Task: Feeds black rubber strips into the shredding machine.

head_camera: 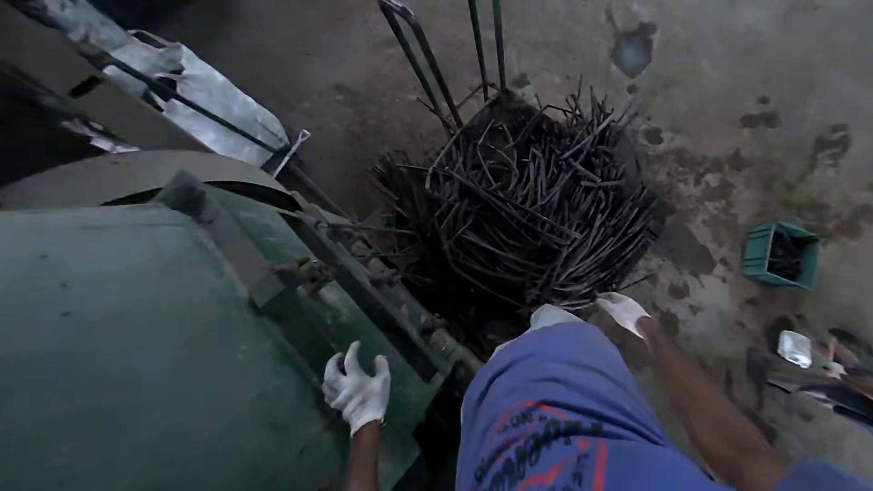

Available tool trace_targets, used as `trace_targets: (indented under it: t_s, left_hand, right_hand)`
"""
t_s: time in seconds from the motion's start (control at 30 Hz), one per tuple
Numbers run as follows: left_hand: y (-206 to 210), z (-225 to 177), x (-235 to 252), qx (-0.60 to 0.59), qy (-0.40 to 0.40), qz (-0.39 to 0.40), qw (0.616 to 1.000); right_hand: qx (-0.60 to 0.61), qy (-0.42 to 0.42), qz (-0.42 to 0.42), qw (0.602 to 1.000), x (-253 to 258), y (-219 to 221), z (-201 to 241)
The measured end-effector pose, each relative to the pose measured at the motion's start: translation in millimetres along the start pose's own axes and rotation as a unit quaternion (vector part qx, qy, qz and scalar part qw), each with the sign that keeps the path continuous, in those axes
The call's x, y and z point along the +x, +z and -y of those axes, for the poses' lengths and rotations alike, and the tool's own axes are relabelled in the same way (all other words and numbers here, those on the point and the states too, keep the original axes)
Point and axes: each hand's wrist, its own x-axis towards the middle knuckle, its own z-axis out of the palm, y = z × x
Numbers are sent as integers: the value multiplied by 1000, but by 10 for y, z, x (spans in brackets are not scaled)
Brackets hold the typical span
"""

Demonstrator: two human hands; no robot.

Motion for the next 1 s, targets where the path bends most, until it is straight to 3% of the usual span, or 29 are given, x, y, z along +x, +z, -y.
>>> trace_targets:
  t_s: [0.1, 0.2, 0.4, 0.53, 0.67, 1.0]
  left_hand:
    - [69, 124, 75, 22, -19, -7, 1000]
    - [141, 170, 65, 38, -34, -23, 998]
    - [135, 114, 82, 48, -36, -44, 997]
    - [133, 87, 88, 61, -41, -57, 996]
    - [144, 83, 71, 68, -47, -61, 995]
    - [192, 97, 80, 81, -60, -65, 993]
  right_hand:
    - [-35, -93, -1, 995, 133, 49, 703]
    - [-5, -116, -4, 993, 357, 69, 963]
    - [-23, -27, -14, 999, 808, 252, 703]
    - [5, 15, -10, 1000, 787, 445, 660]
    - [74, 11, -8, 997, 806, 523, 694]
    - [63, -25, -3, 998, 908, 462, 1068]
